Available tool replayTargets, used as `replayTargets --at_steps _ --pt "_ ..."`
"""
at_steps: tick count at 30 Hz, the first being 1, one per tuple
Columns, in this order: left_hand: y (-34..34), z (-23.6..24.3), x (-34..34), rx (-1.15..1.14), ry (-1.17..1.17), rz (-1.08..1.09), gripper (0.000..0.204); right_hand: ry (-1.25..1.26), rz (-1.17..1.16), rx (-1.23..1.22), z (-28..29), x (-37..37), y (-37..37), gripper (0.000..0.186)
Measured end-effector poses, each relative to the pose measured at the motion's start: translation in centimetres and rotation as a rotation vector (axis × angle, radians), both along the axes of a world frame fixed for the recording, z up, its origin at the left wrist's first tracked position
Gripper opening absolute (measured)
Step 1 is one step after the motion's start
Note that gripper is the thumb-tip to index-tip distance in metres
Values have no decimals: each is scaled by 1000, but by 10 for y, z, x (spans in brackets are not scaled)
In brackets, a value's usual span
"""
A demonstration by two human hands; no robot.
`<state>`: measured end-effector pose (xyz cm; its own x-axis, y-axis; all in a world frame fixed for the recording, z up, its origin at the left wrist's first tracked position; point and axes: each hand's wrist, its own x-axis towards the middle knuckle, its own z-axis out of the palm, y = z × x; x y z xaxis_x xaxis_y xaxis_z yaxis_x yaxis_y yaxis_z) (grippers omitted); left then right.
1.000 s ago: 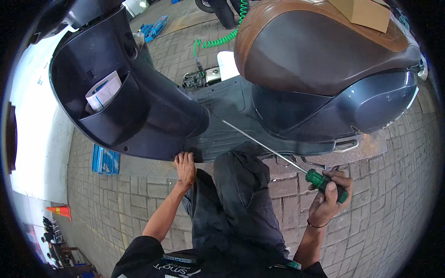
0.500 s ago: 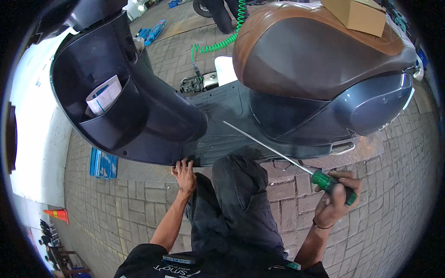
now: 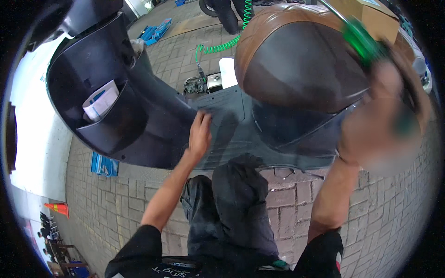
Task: The person cleans a license plate, removes it from a bracket, and then uses a screwdriver to unscrew fasteners on the front panel of a scooter.
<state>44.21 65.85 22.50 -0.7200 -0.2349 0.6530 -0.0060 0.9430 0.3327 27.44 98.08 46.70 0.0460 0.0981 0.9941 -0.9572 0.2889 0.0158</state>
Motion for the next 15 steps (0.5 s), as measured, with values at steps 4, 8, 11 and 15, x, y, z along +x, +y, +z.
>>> replayTargets --at_steps 4,8,11,15 --pt "-110 -17 -85 -31 -338 216 27 -3 320 -5 20 -26 -98 21" --pt "-190 -44 -141 95 -244 545 29 -10 429 52 -4 -46 -123 23" --pt "-218 -57 -159 231 -286 777 33 -156 467 180 -13 -35 -118 28" --pt "-206 -67 -163 343 -280 817 43 -287 425 256 -16 -36 -118 30"
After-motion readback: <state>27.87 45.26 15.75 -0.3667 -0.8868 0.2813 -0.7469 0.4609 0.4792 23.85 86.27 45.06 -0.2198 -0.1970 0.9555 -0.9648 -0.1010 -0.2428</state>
